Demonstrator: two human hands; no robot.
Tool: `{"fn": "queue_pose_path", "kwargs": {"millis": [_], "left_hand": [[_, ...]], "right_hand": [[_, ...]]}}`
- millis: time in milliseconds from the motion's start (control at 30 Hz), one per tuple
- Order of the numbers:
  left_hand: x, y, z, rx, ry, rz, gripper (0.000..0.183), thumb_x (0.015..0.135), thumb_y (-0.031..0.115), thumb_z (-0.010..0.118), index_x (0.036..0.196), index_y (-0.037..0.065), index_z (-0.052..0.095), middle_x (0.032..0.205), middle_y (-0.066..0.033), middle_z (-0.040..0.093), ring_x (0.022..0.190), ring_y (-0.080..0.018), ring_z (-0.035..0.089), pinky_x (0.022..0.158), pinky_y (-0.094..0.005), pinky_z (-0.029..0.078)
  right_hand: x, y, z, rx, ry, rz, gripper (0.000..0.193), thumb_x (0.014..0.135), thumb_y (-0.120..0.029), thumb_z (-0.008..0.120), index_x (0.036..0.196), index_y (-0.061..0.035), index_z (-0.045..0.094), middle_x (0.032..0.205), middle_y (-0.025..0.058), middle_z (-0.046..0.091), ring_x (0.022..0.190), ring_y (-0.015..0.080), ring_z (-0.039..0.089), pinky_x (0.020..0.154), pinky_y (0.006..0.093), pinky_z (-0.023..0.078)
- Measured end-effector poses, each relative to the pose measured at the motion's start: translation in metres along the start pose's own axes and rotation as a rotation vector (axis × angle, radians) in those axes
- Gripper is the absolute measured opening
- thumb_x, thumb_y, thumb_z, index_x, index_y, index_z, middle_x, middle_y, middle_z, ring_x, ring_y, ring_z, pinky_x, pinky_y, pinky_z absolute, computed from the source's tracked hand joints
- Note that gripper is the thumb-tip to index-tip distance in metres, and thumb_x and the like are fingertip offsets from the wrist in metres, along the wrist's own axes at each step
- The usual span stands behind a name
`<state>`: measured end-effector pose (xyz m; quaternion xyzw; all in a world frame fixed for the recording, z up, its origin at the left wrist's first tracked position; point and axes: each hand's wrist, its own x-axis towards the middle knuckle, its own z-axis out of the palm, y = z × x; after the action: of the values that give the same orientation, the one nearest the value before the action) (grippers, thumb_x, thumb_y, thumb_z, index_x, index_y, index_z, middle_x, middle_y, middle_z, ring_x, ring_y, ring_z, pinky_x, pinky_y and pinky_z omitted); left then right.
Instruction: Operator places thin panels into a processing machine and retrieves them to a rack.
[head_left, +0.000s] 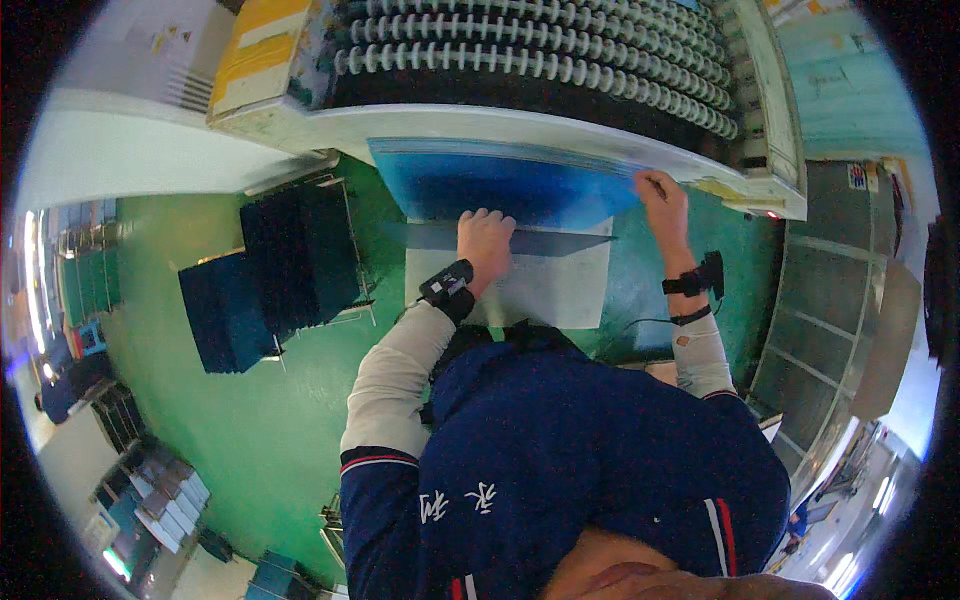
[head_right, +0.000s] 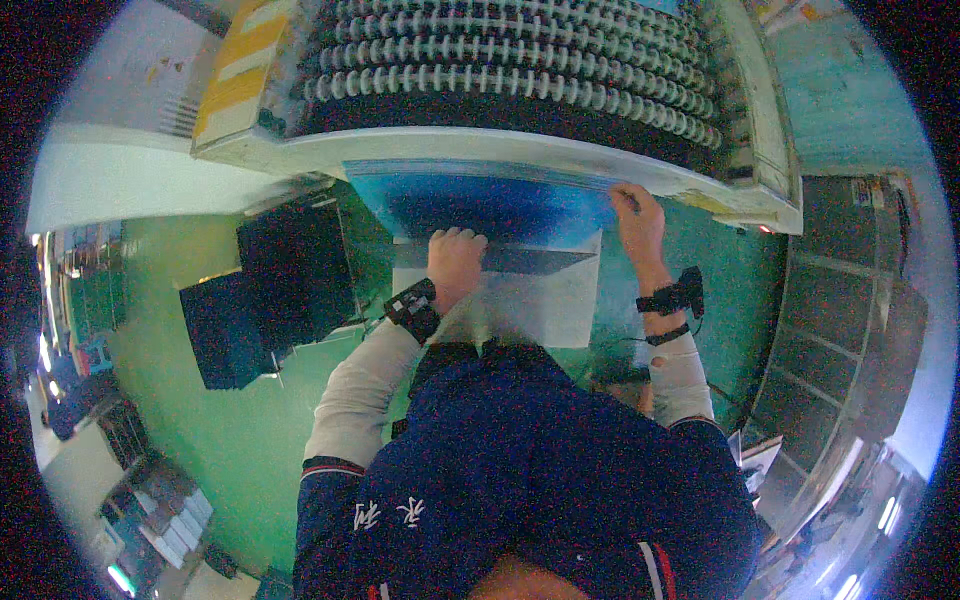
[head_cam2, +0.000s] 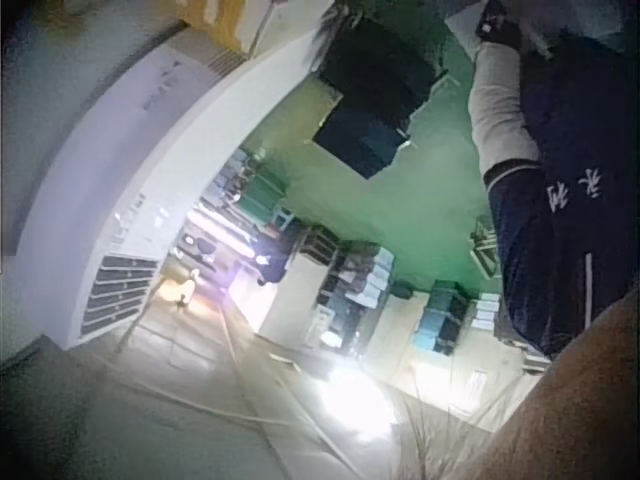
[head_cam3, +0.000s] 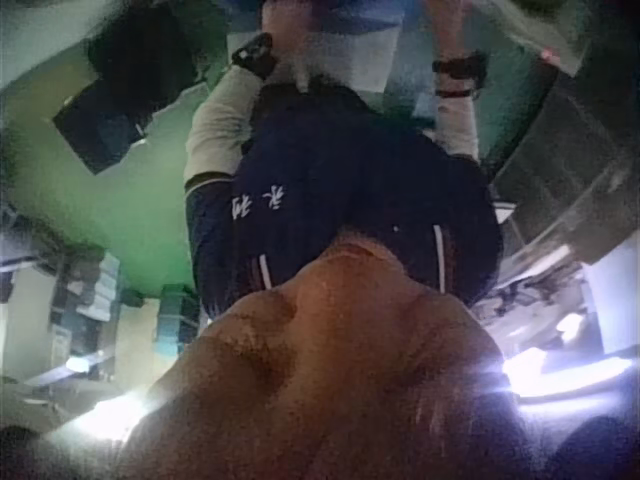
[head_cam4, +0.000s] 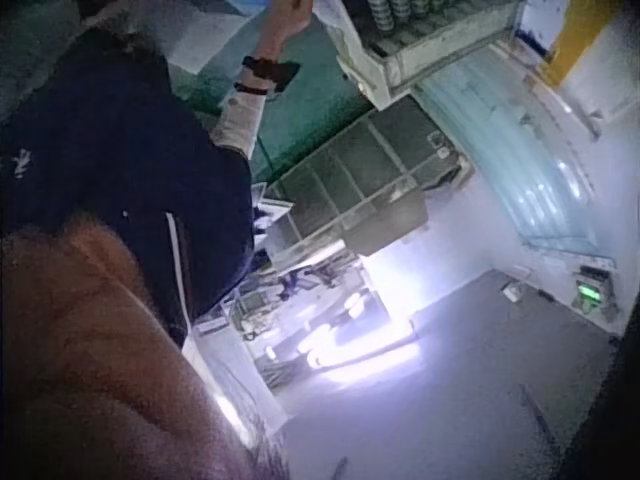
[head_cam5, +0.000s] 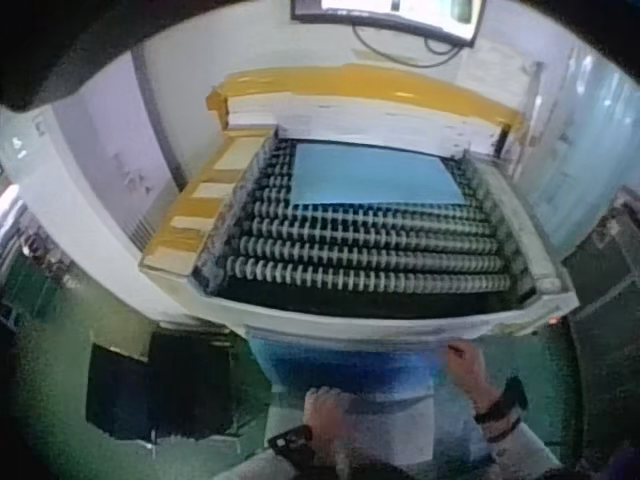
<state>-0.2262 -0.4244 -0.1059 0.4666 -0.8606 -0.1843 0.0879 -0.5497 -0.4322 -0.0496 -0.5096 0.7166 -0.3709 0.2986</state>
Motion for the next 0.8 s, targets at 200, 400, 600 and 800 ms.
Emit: {"fn": "queue_pose_path", "kwargs": {"millis": [200, 400, 600, 800], "left_hand": [[-0.007, 0.010, -0.001, 0.004, 0.031, 0.006, 0.008, 0.069, 0.009, 0.061, 0.077, 0.011, 0.062, 0.081, -0.0068, 0.059, 0.085, -0.0285, 0.058, 0.072, -0.0431, 0.043], [-0.040, 0.028, -0.002, 0.074, -0.026, -0.023, 0.009, 0.074, 0.011, 0.059, 0.082, 0.011, 0.063, 0.085, -0.0071, 0.060, 0.087, -0.0287, 0.058, 0.073, -0.0438, 0.044], [-0.072, 0.040, 0.006, 0.117, 0.019, -0.051, 0.009, 0.075, 0.013, 0.058, 0.083, 0.011, 0.062, 0.086, -0.0063, 0.059, 0.087, -0.0276, 0.058, 0.072, -0.0423, 0.045], [-0.097, 0.050, 0.012, 0.084, 0.058, -0.072, 0.004, 0.073, 0.011, 0.058, 0.077, 0.012, 0.060, 0.082, -0.0048, 0.057, 0.083, -0.0260, 0.056, 0.069, -0.0403, 0.044]], "right_hand": [[-0.006, 0.085, -0.012, -0.137, 0.283, 0.095, 0.024, 0.080, -0.013, 0.069, 0.103, -0.0060, 0.066, 0.098, 0.0071, 0.067, 0.086, 0.0157, 0.062, 0.079, 0.0295, 0.049], [-0.010, 0.087, -0.006, 0.048, 0.255, 0.087, 0.023, 0.081, -0.010, 0.067, 0.103, -0.0027, 0.065, 0.089, 0.0012, 0.064, 0.080, 0.0103, 0.058, 0.075, 0.0236, 0.046], [-0.005, 0.080, -0.010, 0.291, 0.150, 0.275, 0.015, 0.082, -0.009, 0.068, 0.095, -0.0038, 0.064, 0.084, 0.0006, 0.060, 0.076, 0.0103, 0.056, 0.069, 0.0237, 0.047], [-0.007, 0.091, -0.014, 0.247, 0.160, 0.198, 0.018, 0.080, -0.009, 0.071, 0.094, -0.0046, 0.061, 0.086, 0.0010, 0.060, 0.077, 0.0112, 0.057, 0.069, 0.0247, 0.048]]}}
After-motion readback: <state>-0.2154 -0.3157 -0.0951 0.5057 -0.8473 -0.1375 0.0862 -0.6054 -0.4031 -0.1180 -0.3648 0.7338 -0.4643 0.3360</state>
